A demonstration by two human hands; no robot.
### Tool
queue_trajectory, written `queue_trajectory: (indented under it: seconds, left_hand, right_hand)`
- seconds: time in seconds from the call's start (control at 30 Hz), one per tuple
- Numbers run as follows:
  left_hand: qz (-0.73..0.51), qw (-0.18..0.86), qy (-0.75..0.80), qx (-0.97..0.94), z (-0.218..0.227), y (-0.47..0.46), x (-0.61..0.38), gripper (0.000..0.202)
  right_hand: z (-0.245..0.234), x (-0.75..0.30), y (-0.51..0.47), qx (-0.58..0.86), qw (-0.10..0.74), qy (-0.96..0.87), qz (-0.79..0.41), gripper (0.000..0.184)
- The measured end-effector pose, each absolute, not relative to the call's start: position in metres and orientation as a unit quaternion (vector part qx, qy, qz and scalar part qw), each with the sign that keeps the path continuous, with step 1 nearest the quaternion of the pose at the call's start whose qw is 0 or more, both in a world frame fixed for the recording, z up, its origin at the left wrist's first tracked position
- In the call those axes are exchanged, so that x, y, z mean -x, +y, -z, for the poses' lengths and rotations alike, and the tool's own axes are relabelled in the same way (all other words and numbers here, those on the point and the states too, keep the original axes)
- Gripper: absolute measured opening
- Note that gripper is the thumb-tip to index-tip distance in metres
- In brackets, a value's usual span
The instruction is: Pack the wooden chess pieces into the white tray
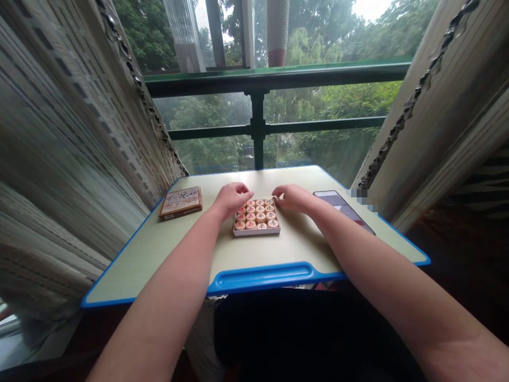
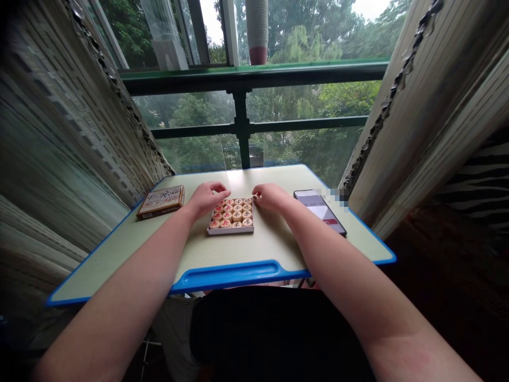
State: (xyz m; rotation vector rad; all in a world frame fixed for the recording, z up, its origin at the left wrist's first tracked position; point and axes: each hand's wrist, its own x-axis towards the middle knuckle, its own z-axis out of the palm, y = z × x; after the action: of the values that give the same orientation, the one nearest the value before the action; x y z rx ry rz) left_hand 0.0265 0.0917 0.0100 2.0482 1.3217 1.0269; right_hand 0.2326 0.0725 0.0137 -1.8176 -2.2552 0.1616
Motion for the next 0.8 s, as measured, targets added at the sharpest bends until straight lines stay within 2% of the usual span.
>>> queue_trajectory:
  seconds: [0.13, 0.27, 0.4, 0.57, 0.8]
  left_hand:
    - [-0.393, 0.279, 0.47, -0.739, -0.009, 0.091, -0.028, 0.023]
    - [-0.405, 0.338, 0.451, -0.72, -0.008, 0.092, -0.028, 0.03]
    - [-0.42, 0.375, 0.426, -0.708, -0.011, 0.09, -0.028, 0.037]
    - [-0.404, 0.429, 0.397, -0.703, -0.021, 0.081, -0.031, 0.037]
    - [-0.413, 0.483, 0.359, -0.683, -0.027, 0.076, -0.032, 0.036]
  right_hand:
    - [-0.015, -0.232, 0.072, 0.61, 0.129, -0.781, -0.043, 0.024]
    - [-0.021, -0.229, 0.067, 0.586, 0.18, -0.79, -0.002, 0.024]
    - [-0.026, -0.224, 0.061, 0.547, 0.266, -0.794, -0.009, 0.019]
    - [-0.018, -0.214, 0.058, 0.397, 0.407, -0.82, -0.068, 0.016]
    - [-0.013, -0.208, 0.057, 0.348, 0.466, -0.81, -0.076, 0.016]
